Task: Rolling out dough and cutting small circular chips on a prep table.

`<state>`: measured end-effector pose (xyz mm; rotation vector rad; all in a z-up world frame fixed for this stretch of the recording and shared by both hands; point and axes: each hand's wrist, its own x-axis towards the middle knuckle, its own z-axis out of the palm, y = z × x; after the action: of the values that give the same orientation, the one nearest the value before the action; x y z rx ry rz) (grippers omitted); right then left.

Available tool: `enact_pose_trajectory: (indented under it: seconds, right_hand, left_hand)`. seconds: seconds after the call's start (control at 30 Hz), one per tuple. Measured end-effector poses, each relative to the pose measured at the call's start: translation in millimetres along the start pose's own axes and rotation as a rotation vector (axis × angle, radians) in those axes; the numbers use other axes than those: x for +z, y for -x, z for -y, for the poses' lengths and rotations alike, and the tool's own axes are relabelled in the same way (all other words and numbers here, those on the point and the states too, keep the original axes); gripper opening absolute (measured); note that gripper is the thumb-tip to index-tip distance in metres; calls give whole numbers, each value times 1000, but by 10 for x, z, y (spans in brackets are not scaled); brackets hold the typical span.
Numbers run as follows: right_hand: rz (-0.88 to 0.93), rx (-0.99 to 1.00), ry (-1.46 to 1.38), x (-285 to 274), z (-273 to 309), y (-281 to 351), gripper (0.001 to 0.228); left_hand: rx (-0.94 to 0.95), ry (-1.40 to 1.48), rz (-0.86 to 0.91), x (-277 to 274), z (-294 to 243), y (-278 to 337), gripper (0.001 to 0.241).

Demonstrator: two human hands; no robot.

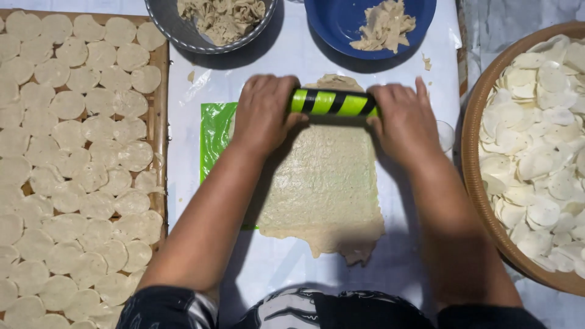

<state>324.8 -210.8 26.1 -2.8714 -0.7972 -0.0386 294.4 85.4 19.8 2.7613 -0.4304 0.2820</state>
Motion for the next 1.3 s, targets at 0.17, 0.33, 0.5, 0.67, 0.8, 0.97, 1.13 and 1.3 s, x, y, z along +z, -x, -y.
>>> enact_pose_trajectory:
  seconds: [0.17, 0.33, 0.5, 0.67, 0.8, 0.97, 1.13, 1.3]
  right_hand:
    - [23, 82, -74, 123, 643, 675, 52]
    - [13, 124, -91, 488, 610, 657, 75]
    - [19, 193, -51, 537, 281, -88, 72]
    - [-124, 180, -8, 666, -8, -599, 56]
    - [-363, 78, 5, 255, 261, -317, 20]
    - [-55, 127, -79, 381, 570, 221, 65]
    - [95, 149, -21, 525, 357, -183, 89]
    - [217, 150, -183, -68, 357, -196, 80]
  left_hand:
    - [-99, 45, -59, 47, -534, 750, 55]
    - [-203, 49, 121, 300, -564, 767, 65]
    - [-311, 2, 145, 264, -371, 66, 65]
    - [-357, -75, 180, 533, -21, -501, 70]
    - [-189, 46, -67, 336, -92, -322, 52]
    - [-168, 32, 42, 328, -359, 318, 50]
    - [-141, -95, 137, 542, -170, 4, 73]
    - [-89, -159, 52, 613, 75, -381, 58]
